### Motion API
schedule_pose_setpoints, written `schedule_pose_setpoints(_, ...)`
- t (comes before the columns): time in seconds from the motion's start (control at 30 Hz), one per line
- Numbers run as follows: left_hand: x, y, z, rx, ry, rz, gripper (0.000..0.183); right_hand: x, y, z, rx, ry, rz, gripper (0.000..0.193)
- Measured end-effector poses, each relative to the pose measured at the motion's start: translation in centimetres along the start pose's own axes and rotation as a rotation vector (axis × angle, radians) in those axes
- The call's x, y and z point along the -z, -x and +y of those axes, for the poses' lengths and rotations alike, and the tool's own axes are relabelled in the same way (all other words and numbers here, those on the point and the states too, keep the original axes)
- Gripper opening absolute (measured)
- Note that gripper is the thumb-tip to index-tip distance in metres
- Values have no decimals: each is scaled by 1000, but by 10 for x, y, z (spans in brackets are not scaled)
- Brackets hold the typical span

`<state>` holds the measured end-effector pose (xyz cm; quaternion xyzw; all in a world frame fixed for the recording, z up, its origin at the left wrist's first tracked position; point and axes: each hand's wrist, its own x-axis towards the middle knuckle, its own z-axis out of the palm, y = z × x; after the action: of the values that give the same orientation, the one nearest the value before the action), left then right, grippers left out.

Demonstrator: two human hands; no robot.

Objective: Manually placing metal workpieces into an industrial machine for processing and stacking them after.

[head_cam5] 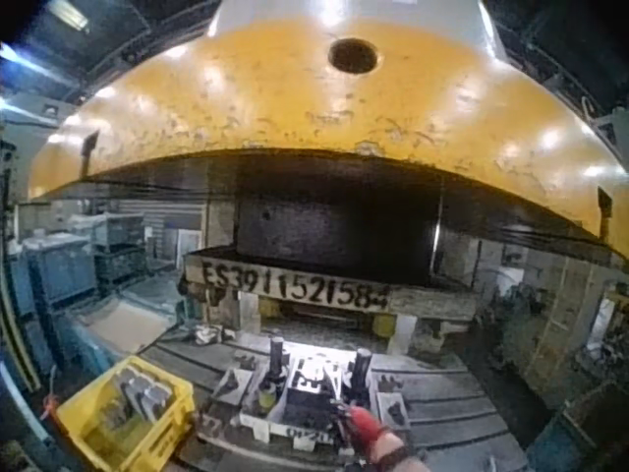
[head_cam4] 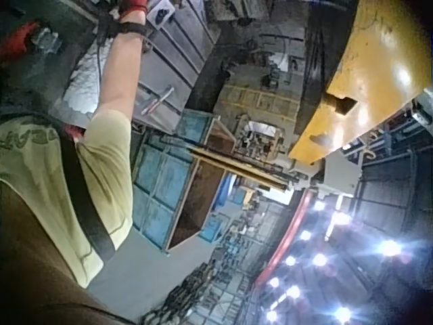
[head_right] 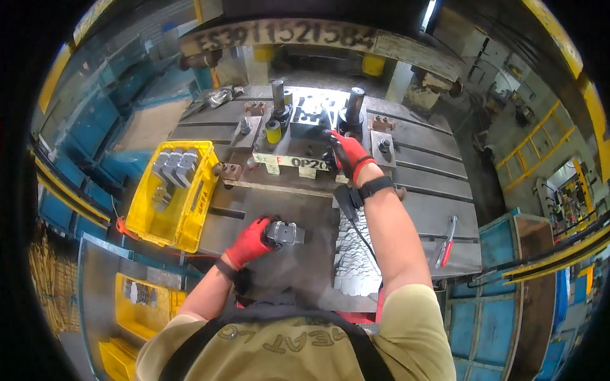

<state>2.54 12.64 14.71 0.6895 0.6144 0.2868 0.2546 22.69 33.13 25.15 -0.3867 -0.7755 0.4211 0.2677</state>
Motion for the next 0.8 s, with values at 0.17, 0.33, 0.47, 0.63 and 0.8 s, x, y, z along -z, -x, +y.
schedule_pose_setpoints(0.17, -9, 0, -11, -63, 17, 99, 74, 13, -13, 8, -33, -396, -124, 23)
schedule_pose_setpoints(0.33, 4, 21, -25, -61, 276, 263, 66, 15, 42, -20, 249, -155, 74, 26)
schedule_pose_setpoints(0.47, 24, 70, -65, 201, 665, 425, 45, 17, 138, -9, 90, -582, 331, 22)
schedule_pose_setpoints(0.63, 29, 136, -98, 720, 839, 388, 26, 28, 295, 59, -245, -790, 892, 18)
schedule_pose_setpoints(0.8, -27, 161, -109, 663, 1037, -162, 34, -26, 395, 126, -867, -395, 960, 26)
